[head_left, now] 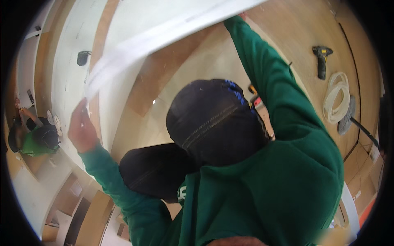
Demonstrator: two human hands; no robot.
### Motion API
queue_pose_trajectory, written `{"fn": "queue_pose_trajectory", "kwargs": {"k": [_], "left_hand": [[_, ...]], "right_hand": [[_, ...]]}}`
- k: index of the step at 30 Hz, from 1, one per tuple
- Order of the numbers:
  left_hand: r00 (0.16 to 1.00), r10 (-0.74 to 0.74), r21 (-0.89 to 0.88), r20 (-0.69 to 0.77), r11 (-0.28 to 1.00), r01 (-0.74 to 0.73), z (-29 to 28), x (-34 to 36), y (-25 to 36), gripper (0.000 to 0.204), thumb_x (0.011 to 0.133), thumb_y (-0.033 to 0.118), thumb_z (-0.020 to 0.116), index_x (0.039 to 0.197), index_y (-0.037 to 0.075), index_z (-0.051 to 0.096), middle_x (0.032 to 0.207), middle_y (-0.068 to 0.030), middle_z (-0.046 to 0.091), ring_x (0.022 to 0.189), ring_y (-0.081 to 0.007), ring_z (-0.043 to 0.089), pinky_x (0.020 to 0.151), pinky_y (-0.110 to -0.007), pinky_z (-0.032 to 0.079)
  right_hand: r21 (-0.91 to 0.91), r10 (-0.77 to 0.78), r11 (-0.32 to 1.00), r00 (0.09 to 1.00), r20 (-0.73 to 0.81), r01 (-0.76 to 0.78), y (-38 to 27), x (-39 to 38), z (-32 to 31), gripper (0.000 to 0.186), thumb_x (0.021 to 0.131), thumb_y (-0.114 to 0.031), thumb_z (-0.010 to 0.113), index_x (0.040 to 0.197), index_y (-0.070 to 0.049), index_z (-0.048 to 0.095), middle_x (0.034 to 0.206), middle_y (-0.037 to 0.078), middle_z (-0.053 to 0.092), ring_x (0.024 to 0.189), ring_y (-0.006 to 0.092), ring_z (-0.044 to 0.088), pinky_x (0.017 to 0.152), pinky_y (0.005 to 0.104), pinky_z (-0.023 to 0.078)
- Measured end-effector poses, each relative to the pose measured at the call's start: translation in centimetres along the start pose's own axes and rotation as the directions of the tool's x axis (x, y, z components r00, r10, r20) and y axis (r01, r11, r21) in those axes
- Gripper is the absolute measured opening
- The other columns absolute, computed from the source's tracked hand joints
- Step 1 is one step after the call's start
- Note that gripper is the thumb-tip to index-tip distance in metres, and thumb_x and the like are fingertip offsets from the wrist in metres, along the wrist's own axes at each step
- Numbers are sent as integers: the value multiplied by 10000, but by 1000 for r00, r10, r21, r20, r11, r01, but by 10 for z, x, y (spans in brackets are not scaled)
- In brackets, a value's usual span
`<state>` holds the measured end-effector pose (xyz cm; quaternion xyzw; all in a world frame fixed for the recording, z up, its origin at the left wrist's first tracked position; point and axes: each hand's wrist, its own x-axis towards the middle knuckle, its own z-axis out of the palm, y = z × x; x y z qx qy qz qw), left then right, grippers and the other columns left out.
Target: The person uses a utility knife and a straight wooden guide to score and cut a large white laminate sheet on the floor. They then use a pencil to trace the outline of a wooden template onto the sheet.
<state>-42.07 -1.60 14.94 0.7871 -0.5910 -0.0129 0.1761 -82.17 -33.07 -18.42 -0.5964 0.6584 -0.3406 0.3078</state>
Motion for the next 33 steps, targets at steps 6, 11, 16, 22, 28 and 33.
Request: {"fn": "queue_pose_trajectory", "kwargs": {"k": [6,11,16,22,28,33], "left_hand": [[996,-14,45,86,999,10,1,-4,-2,227,905,-1,558,1090,37,684,1050,-117,701,989,-239,671,880,-317,503],[858,290,8,424,946,-324,18,-24,28,364,702,-68,544,1030,61,638,1010,-141,638,979,-335,611,820,-406,522],[815,151,146,560,950,-276,16,-27,55,492,649,-40,594,1117,104,542,999,-113,518,978,-332,538,722,-444,505],[786,118,88,607,973,-214,18,-26,57,645,636,1,657,1255,108,509,1053,-137,517,1021,-355,529,757,-451,511],[739,181,-111,649,983,-144,37,-51,5,889,585,141,829,1377,81,432,1323,-191,471,1234,-385,455,1012,-431,421],[777,187,-117,602,982,-146,86,-153,-55,1018,568,309,892,1415,54,387,1435,-189,402,1330,-376,384,1109,-402,339]], "right_hand": [[-146,3,989,996,90,10,-1,-23,5,575,825,-328,649,1326,-82,510,1358,184,505,1225,359,494,988,466,422],[-199,32,980,992,123,-7,0,-26,10,565,823,-324,648,1317,-82,520,1354,182,509,1231,355,488,998,467,411],[-182,73,982,986,147,-46,0,-29,9,555,821,-321,647,1308,-81,530,1350,181,513,1237,352,481,1008,467,400],[-186,56,982,986,158,-26,21,-20,8,543,819,-317,646,1297,-80,542,1345,179,518,1244,347,474,1019,468,387],[-195,4,980,982,188,33,26,-39,14,531,817,-312,645,1286,-79,554,1340,177,523,1251,343,466,1031,468,374],[-443,-484,664,798,360,603,33,-133,-48,466,811,-233,633,1251,-86,591,1387,183,468,1306,375,385,1079,500,292]]}}
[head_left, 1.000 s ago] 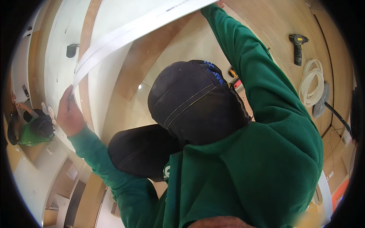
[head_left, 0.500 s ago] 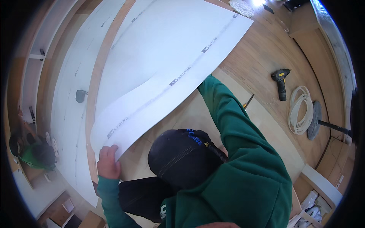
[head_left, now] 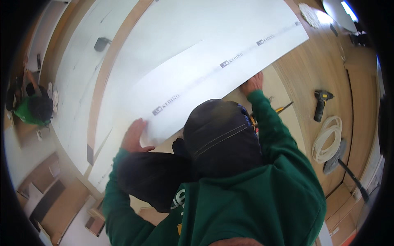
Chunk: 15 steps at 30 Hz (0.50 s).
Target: The person uses a utility knife and a straight wooden guide to score and cut a large white laminate sheet on the floor. They then use a pencil to trace the outline of a wooden template onto the sheet.
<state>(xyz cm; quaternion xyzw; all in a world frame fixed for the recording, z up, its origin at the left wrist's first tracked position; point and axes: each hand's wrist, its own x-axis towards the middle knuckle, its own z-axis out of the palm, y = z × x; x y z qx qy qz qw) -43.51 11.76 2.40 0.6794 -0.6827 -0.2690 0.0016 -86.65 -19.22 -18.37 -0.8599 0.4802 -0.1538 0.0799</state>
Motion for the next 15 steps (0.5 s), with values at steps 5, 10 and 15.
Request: {"fn": "queue_pose_trajectory", "kwargs": {"k": [5,10,15], "left_hand": [[862,-413,-357,294,789,500,125,-71,-23,941,719,419,784,1467,93,315,1518,-173,290,1413,-366,258,1123,-497,293],[777,-604,-423,179,666,615,162,-90,-15,921,750,435,752,1480,109,294,1537,-160,254,1429,-359,220,1121,-529,278],[629,-776,-523,-47,556,646,152,-43,-21,901,780,450,720,1492,124,273,1557,-148,219,1445,-352,181,1118,-561,262]], "right_hand": [[54,460,884,885,74,-465,20,-81,-38,496,853,-281,654,1257,-12,552,1287,236,535,1235,396,466,1050,450,371],[174,209,966,975,-78,-194,36,-67,-42,407,853,-222,651,1189,1,591,1236,217,562,1197,348,515,994,444,436],[158,263,951,963,49,-268,32,-61,-48,451,834,-252,676,1198,2,588,1141,210,623,1090,337,592,939,450,476]]}}
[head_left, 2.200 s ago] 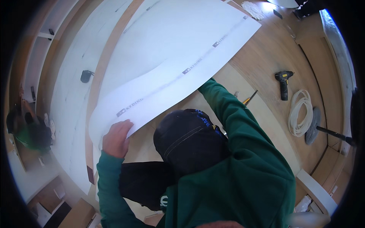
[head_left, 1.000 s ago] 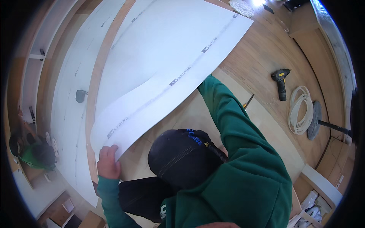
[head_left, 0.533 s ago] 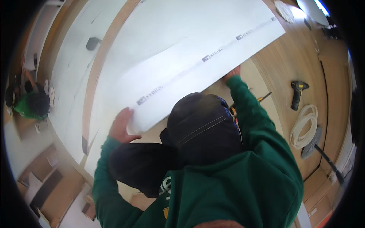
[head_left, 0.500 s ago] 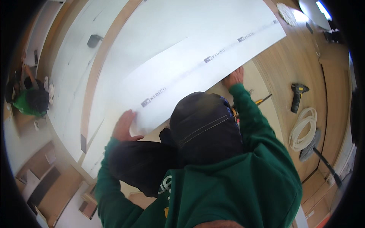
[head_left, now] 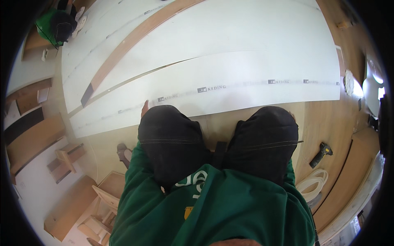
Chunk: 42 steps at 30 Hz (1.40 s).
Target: The person uses a utility knife and a straight wooden guide to score and cut a large white laminate sheet on the floor. They then use a pencil to trace the outline of a wooden template onto the sheet.
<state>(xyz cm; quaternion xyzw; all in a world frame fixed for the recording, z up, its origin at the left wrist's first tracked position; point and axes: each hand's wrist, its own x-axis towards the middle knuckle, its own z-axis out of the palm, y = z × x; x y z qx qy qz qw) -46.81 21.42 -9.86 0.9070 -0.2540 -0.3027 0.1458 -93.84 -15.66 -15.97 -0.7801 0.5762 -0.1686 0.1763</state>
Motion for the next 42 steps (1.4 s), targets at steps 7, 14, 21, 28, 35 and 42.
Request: {"fn": "queue_pose_trajectory", "kwargs": {"k": [7,14,21,28,35,42], "left_hand": [[993,-111,385,-40,915,118,35,33,-29,822,859,472,632,1523,232,210,1610,-47,90,1482,-315,42,1059,-722,188],[999,-39,482,27,876,22,16,56,-81,701,912,368,599,1508,287,239,1614,18,81,1485,-300,27,1025,-762,186],[994,22,256,-106,967,5,26,65,-94,674,906,304,593,1493,206,278,1591,-63,172,1464,-341,115,1080,-654,233],[997,48,276,-67,961,-28,-29,125,-75,548,820,392,690,1253,75,581,1208,-153,630,1084,-316,612,980,-397,453],[846,488,400,-214,834,-380,-123,288,22,725,778,373,760,1379,98,463,1285,-216,548,1181,-364,532,1016,-411,427],[873,486,218,33,849,-481,-75,306,112,763,768,387,772,1403,123,441,1368,-201,493,1268,-357,465,1059,-409,398]], "right_hand": [[-77,325,945,941,90,-319,34,-43,-24,462,830,-259,682,1197,6,587,1121,209,632,1067,338,603,926,452,483],[-89,536,844,839,94,-529,40,-64,-35,474,826,-266,687,1197,11,585,1100,208,640,1044,339,613,914,454,489],[-75,638,770,761,118,-634,42,-87,-49,485,822,-273,692,1197,16,584,1079,207,649,1021,340,624,901,455,496],[-49,731,678,665,156,-733,43,-102,-57,497,818,-280,698,1196,21,582,1058,205,657,997,341,634,889,457,503],[-102,827,542,508,240,-834,35,-94,-63,509,814,-287,703,1196,26,580,1037,204,666,974,343,644,876,459,509],[-67,845,530,521,115,-845,-11,-93,-34,636,742,-445,746,1120,41,584,964,215,684,897,348,671,825,447,522]]}}
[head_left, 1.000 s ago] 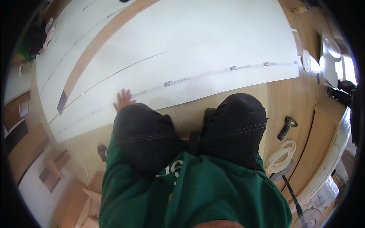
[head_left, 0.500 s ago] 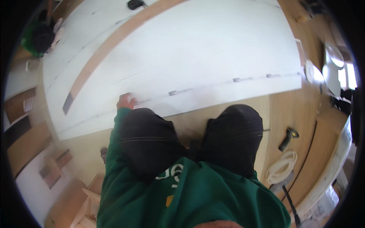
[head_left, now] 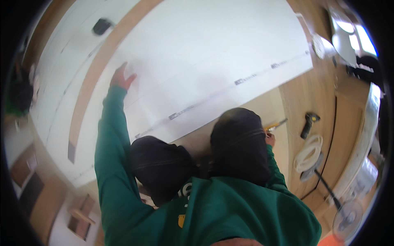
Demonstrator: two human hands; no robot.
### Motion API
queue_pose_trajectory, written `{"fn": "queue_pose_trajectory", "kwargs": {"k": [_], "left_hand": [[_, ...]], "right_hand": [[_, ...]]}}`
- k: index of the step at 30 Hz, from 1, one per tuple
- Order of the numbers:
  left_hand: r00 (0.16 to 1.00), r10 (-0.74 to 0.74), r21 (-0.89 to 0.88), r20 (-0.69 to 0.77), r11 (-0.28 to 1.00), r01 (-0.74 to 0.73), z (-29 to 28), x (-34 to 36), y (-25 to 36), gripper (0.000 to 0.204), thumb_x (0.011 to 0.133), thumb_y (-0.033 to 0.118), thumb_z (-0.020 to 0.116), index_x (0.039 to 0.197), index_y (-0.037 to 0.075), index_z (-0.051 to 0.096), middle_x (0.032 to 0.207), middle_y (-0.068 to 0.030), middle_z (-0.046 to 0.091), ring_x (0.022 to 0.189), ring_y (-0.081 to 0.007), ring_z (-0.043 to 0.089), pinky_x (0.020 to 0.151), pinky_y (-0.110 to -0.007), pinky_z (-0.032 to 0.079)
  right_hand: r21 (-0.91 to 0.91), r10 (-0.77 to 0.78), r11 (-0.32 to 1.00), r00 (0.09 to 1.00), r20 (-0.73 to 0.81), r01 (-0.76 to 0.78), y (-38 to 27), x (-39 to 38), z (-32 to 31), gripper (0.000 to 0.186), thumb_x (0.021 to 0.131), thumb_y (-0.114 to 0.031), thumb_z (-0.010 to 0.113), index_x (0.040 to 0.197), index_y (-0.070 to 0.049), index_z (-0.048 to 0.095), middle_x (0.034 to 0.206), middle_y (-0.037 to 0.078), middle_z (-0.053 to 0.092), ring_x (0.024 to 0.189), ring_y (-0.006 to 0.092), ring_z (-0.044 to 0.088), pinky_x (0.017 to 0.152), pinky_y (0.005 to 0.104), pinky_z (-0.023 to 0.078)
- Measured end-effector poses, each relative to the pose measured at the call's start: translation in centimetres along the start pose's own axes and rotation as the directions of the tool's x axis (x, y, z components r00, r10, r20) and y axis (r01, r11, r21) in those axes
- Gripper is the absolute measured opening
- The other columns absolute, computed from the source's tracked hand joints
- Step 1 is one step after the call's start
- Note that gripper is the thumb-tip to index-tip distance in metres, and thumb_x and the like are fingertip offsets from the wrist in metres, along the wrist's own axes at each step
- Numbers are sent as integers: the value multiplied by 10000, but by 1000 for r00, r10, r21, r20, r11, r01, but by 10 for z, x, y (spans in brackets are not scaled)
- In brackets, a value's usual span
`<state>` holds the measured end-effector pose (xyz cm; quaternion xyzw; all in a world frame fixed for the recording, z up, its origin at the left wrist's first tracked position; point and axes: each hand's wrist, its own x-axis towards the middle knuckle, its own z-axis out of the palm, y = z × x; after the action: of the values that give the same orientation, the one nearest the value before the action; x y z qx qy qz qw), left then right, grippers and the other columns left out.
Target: The person uses a utility knife and a straight wooden guide to score and cut a large white laminate sheet on the floor. They then use a pencil to trace the outline of a wooden template onto the sheet.
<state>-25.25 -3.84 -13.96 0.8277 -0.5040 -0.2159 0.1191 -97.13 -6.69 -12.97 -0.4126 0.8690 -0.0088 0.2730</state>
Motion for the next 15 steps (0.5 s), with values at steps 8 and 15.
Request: {"fn": "queue_pose_trajectory", "kwargs": {"k": [8,15], "left_hand": [[958,19,209,287,974,-82,54,-59,45,1139,623,347,858,1518,168,179,1574,-201,111,1417,-449,166,1136,-486,269],[927,-203,110,315,978,176,20,-141,-63,587,827,297,698,1324,31,535,926,-136,721,848,-280,692,742,-404,555]], "right_hand": [[-184,-46,983,991,-129,22,-26,-17,7,528,660,-426,725,917,24,625,924,206,681,876,347,668,807,410,521],[190,-174,970,980,93,154,-26,17,-11,428,706,-314,706,902,45,580,815,217,641,770,374,649,727,440,519]]}}
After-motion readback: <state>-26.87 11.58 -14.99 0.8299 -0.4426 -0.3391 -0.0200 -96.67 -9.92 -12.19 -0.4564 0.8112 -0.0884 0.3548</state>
